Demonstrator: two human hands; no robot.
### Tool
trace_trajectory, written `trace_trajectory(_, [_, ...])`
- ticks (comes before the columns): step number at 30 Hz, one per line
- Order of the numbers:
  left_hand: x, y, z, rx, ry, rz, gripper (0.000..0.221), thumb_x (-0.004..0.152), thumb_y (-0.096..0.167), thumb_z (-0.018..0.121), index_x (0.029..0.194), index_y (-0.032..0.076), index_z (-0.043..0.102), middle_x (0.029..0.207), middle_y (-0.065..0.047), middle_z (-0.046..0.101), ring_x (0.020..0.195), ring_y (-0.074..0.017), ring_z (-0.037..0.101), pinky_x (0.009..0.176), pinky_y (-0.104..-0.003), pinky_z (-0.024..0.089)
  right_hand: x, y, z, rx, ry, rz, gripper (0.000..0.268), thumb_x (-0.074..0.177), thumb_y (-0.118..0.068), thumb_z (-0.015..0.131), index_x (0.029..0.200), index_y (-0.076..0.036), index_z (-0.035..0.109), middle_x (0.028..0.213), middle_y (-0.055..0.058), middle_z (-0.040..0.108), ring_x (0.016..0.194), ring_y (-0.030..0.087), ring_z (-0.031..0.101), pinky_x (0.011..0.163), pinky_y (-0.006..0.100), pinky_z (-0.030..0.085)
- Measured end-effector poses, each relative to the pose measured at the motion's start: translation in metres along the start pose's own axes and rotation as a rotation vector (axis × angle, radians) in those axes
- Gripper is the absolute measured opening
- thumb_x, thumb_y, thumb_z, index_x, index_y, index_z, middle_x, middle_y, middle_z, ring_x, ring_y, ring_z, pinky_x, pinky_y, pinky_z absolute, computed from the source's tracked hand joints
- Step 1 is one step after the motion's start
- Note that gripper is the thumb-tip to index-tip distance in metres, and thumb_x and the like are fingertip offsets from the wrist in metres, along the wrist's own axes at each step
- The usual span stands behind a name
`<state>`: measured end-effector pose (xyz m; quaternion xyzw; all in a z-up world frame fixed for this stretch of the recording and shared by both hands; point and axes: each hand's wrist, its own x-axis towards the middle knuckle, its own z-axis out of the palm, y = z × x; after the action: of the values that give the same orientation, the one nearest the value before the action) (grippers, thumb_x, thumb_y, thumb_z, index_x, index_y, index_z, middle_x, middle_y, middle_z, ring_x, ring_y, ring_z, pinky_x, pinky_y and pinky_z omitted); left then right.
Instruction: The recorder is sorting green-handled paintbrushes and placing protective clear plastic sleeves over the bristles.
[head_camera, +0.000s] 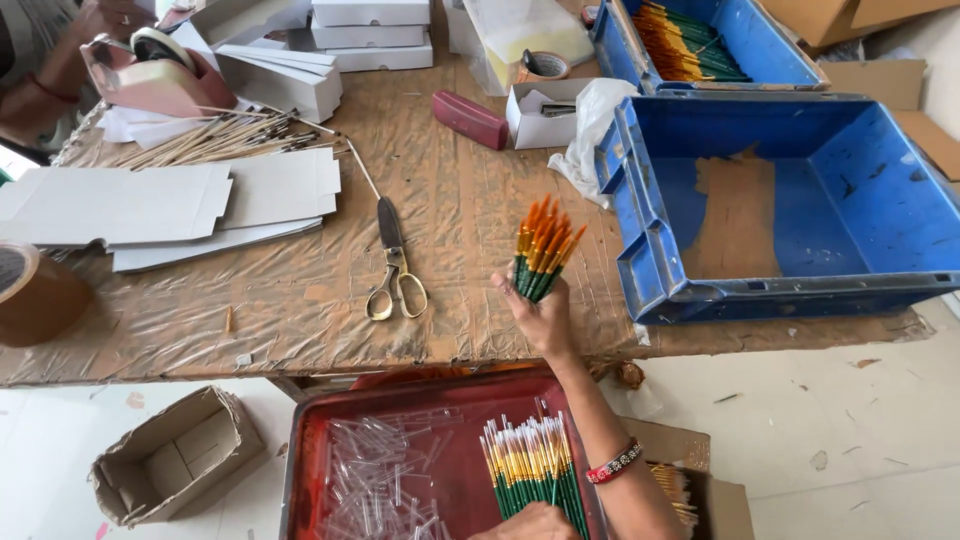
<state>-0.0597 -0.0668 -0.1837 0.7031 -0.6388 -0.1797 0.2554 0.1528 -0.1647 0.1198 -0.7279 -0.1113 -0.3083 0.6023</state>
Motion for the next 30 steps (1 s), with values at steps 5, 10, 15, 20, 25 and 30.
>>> trace_trajectory(5, [0.044,0.164,-0.338,-0.090,0.400,0.216,0.018,0.094,0.021,0.073,0.106,0.008,0.068,0.087,-0.011,0.071,0.074,-0.0274,0.072,0.062,-0.038,0.057,-0.004,-0.002,-0.001,-0.100,-0.052,0.143,0.029,0.098,-0.027,0.078,0.085,-0.008,0.059,0.067,-0.006,0.057,0.059,0.005,0.052,0.054,0.026,0.046])
trace_trajectory(10, [0.165,0.147,-0.414,0.380,0.729,0.192,0.080,0.085,0.023,0.078,0.155,0.008,0.041,0.147,-0.017,0.060,0.136,-0.0343,0.057,0.113,-0.047,0.048,-0.008,-0.004,-0.001,-0.020,0.000,0.120,0.026,0.094,-0.026,0.079,0.098,-0.006,0.065,0.077,-0.005,0.064,0.070,0.004,0.056,0.061,0.026,0.049])
trace_trajectory(15, [0.247,0.096,-0.430,0.532,0.225,-0.265,0.047,0.079,0.016,0.079,0.120,0.005,0.058,0.095,-0.012,0.075,0.096,-0.0289,0.074,0.104,-0.045,0.049,-0.010,0.000,0.001,0.117,0.073,0.271,0.029,0.089,-0.023,0.083,0.105,-0.005,0.069,0.086,-0.002,0.073,0.079,0.005,0.066,0.073,0.024,0.055])
trace_trajectory(20, [0.237,0.107,-0.398,0.712,0.361,-0.151,0.014,0.090,0.008,0.069,0.101,0.011,0.061,0.071,-0.007,0.070,0.070,-0.0238,0.071,0.074,-0.038,0.054,-0.008,-0.011,-0.008,0.154,0.045,0.255,0.032,0.091,-0.024,0.082,0.111,-0.003,0.069,0.094,0.000,0.075,0.085,0.005,0.065,0.078,0.024,0.054])
trace_trajectory(25, [0.221,0.134,-0.365,0.875,0.306,-0.145,0.011,0.093,0.003,0.065,0.100,0.009,0.059,0.067,-0.002,0.068,0.064,-0.0167,0.067,0.077,-0.033,0.050,-0.006,-0.024,-0.020,0.103,-0.006,0.217,0.033,0.095,-0.028,0.081,0.113,-0.003,0.068,0.090,0.003,0.074,0.081,0.007,0.061,0.075,0.027,0.054])
trace_trajectory(30, [0.212,0.151,-0.354,1.280,0.566,-0.095,0.021,0.085,0.018,0.059,0.102,0.007,0.061,0.096,-0.015,0.076,0.090,-0.0153,0.072,0.085,-0.025,0.048,-0.002,-0.029,-0.023,0.062,-0.039,0.243,0.038,0.095,-0.032,0.078,0.118,-0.004,0.068,0.090,0.006,0.074,0.075,0.012,0.064,0.072,0.030,0.054])
